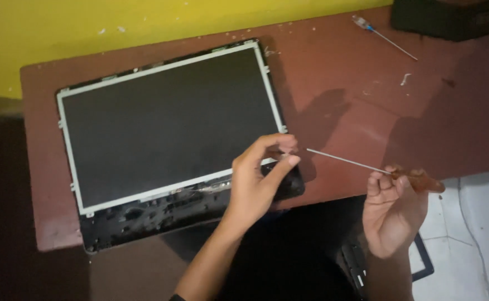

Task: Removing screws from a laptop screen bezel using a manual screwdriver

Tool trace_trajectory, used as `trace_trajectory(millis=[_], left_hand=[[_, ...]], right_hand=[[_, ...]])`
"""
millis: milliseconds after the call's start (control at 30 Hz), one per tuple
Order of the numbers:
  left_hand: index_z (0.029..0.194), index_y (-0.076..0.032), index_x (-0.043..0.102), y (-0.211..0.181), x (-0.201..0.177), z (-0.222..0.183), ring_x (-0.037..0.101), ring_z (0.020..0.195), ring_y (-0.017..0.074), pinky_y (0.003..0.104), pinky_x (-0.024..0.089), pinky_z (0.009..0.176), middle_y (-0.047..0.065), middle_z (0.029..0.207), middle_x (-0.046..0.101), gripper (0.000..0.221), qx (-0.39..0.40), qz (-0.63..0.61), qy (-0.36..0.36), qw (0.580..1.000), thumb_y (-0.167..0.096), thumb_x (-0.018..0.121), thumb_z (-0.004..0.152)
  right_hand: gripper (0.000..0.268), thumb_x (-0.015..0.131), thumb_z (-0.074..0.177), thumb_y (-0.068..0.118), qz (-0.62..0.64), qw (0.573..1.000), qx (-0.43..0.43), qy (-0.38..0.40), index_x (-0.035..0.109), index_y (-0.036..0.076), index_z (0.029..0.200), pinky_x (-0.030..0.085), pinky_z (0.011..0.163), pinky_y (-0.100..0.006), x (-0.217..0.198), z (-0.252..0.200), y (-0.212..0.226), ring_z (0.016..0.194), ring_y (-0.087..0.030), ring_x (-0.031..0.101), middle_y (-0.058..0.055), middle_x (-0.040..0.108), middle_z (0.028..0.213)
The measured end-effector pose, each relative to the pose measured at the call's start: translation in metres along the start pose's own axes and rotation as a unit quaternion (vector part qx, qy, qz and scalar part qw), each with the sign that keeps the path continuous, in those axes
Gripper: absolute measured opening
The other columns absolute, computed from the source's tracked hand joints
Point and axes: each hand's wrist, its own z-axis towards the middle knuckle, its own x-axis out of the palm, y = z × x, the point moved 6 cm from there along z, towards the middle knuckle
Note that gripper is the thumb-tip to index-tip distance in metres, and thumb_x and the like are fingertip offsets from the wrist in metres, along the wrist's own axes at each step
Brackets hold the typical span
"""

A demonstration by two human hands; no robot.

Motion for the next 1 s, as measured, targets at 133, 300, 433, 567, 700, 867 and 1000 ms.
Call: trace_trajectory(millis=[133, 300, 433, 567, 700, 867, 1000], left_hand=[[0.112, -0.01, 0.069, 0.005, 0.0, -0.005, 0.069, 0.096, 0.0126, 0.027, 0.057, 0.093, 0.004, 0.108, 0.075, 0.016, -0.015, -0.035, -0.003, 0.999, -0.01, 0.073, 0.096], [0.097, -0.009, 0.07, 0.008, -0.006, -0.01, 0.063, 0.088, 0.0107, 0.026, 0.051, 0.086, 0.001, 0.094, 0.071, 0.006, -0.016, -0.059, -0.028, 0.998, -0.004, 0.073, 0.096], [0.097, -0.01, 0.068, 0.003, -0.012, -0.013, 0.064, 0.085, 0.0108, 0.025, 0.052, 0.082, 0.002, 0.094, 0.072, 0.008, 0.011, -0.051, -0.038, 0.998, -0.005, 0.074, 0.096], [0.101, -0.009, 0.063, -0.001, -0.019, -0.016, 0.072, 0.091, 0.0156, 0.027, 0.057, 0.086, 0.007, 0.097, 0.075, 0.014, 0.043, -0.03, -0.053, 0.997, -0.004, 0.075, 0.095], [0.104, -0.009, 0.065, -0.008, -0.024, -0.019, 0.074, 0.094, 0.0168, 0.027, 0.061, 0.09, 0.007, 0.099, 0.075, 0.013, 0.068, 0.011, -0.037, 0.997, -0.004, 0.074, 0.096], [0.109, -0.007, 0.064, -0.012, -0.024, -0.021, 0.077, 0.103, 0.0226, 0.032, 0.064, 0.096, 0.009, 0.106, 0.075, 0.015, 0.135, 0.051, 0.0, 0.99, -0.002, 0.073, 0.098], [0.109, -0.008, 0.064, -0.012, -0.025, -0.021, 0.078, 0.102, 0.0211, 0.031, 0.064, 0.095, 0.008, 0.106, 0.076, 0.015, 0.131, 0.061, 0.001, 0.989, -0.003, 0.072, 0.098]], right_hand=[[0.019, 0.066, 0.105, 0.0, 0.009, 1.0, 0.004, 0.027, 0.072, 0.016, 0.113, 0.063, 0.099, -0.033, 0.016, -0.007, -0.004, 0.109, -0.02, 0.073, -0.009, 0.075, 0.113], [0.019, 0.068, 0.102, 0.002, -0.014, 1.0, 0.011, 0.01, 0.071, 0.015, 0.115, 0.064, 0.096, -0.032, 0.019, -0.009, -0.006, 0.107, -0.02, 0.074, -0.009, 0.075, 0.113], [0.018, 0.067, 0.104, 0.001, -0.016, 0.999, 0.001, 0.032, 0.071, 0.014, 0.116, 0.063, 0.096, -0.033, 0.021, -0.01, -0.006, 0.106, -0.022, 0.073, -0.009, 0.075, 0.112], [0.019, 0.068, 0.105, 0.002, -0.037, 0.999, -0.018, 0.03, 0.069, 0.016, 0.118, 0.063, 0.098, -0.034, 0.019, -0.01, -0.002, 0.111, -0.02, 0.071, -0.006, 0.075, 0.11], [0.022, 0.069, 0.103, 0.004, -0.073, 0.997, -0.007, 0.016, 0.066, 0.019, 0.119, 0.063, 0.099, -0.033, 0.021, -0.011, 0.004, 0.105, -0.018, 0.072, -0.009, 0.073, 0.112], [0.02, 0.065, 0.105, 0.0, -0.069, 0.996, -0.017, 0.051, 0.066, 0.013, 0.12, 0.065, 0.093, -0.034, 0.031, -0.012, 0.007, 0.095, -0.018, 0.073, -0.012, 0.073, 0.107], [0.02, 0.066, 0.104, -0.001, -0.076, 0.996, -0.018, 0.051, 0.066, 0.012, 0.118, 0.066, 0.09, -0.033, 0.029, -0.012, 0.007, 0.096, -0.019, 0.074, -0.012, 0.073, 0.104]])
